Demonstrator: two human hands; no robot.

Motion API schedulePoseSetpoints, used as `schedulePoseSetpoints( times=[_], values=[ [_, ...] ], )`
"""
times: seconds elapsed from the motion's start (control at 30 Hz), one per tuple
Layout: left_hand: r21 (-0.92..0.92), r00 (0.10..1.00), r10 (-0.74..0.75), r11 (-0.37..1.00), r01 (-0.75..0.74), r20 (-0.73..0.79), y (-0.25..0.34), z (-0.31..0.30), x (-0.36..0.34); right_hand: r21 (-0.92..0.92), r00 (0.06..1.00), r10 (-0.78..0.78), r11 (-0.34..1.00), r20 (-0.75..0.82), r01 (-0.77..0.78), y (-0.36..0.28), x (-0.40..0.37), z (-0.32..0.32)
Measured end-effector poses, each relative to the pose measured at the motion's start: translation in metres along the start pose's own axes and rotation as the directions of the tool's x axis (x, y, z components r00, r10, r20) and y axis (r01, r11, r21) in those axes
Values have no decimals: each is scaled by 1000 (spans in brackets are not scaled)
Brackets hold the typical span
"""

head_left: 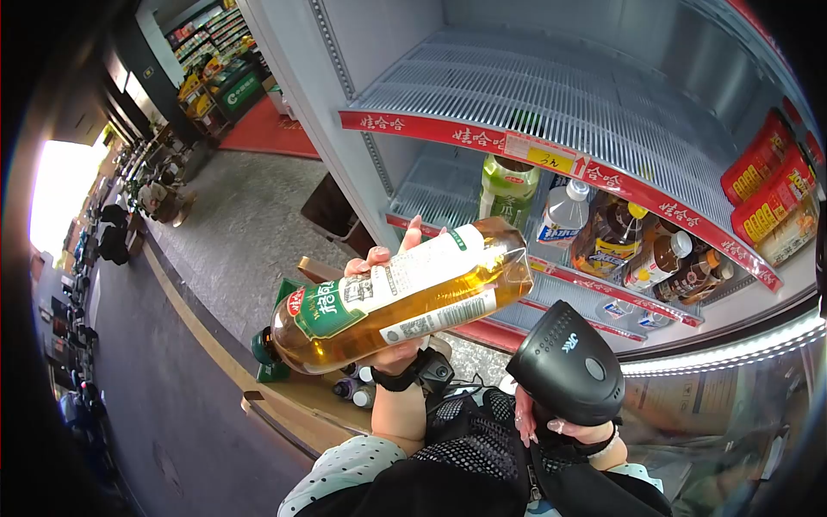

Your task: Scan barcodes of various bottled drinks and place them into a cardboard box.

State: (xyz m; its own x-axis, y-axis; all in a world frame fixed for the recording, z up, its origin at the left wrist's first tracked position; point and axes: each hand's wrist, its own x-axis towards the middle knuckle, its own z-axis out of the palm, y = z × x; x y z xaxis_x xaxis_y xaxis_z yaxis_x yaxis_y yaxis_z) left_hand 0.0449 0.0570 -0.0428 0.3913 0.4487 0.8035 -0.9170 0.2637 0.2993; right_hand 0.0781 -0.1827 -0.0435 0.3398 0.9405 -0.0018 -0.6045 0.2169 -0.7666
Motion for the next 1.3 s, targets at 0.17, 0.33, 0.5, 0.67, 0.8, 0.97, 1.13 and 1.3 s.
schedulePoseSetpoints(
  times=[0.17, 0.33, 0.5, 0.67, 0.8, 0.97, 1.13, 1.3],
  values=[
    [-157, 999, -43, 987, 39, -22, 2, -10, -5, -11, 999, -33, 999, 34, 34, 4, 7, 6],
    [-243, 998, -54, 969, 43, -39, 0, -13, -7, -2, 995, -81, 997, 61, 81, 10, 8, 6],
    [-389, 997, -72, 920, 52, -36, 1, -17, -8, 8, 978, -173, 985, 121, 173, 24, 3, -11],
    [-608, 990, -138, 789, 90, -32, 4, -21, -13, -14, 986, -165, 986, -9, 165, 8, 6, 16],
    [-590, 989, -146, 799, 112, -9, 7, -25, -15, -19, 980, -152, 988, 128, 156, -14, 30, 21],
    [-477, 982, -183, 861, 179, 38, 14, -18, -12, -20, 995, -49, 999, -84, 48, -14, 25, 32],
    [-321, 988, -156, 936, 143, -16, 20, -14, -19, 70, 992, -61, 995, -112, 69, -8, 34, 28],
    [-189, 977, -211, 961, 201, -36, 29, -14, -25, 101, 988, -139, 984, -63, 144, 2, 37, 17]
  ],
)
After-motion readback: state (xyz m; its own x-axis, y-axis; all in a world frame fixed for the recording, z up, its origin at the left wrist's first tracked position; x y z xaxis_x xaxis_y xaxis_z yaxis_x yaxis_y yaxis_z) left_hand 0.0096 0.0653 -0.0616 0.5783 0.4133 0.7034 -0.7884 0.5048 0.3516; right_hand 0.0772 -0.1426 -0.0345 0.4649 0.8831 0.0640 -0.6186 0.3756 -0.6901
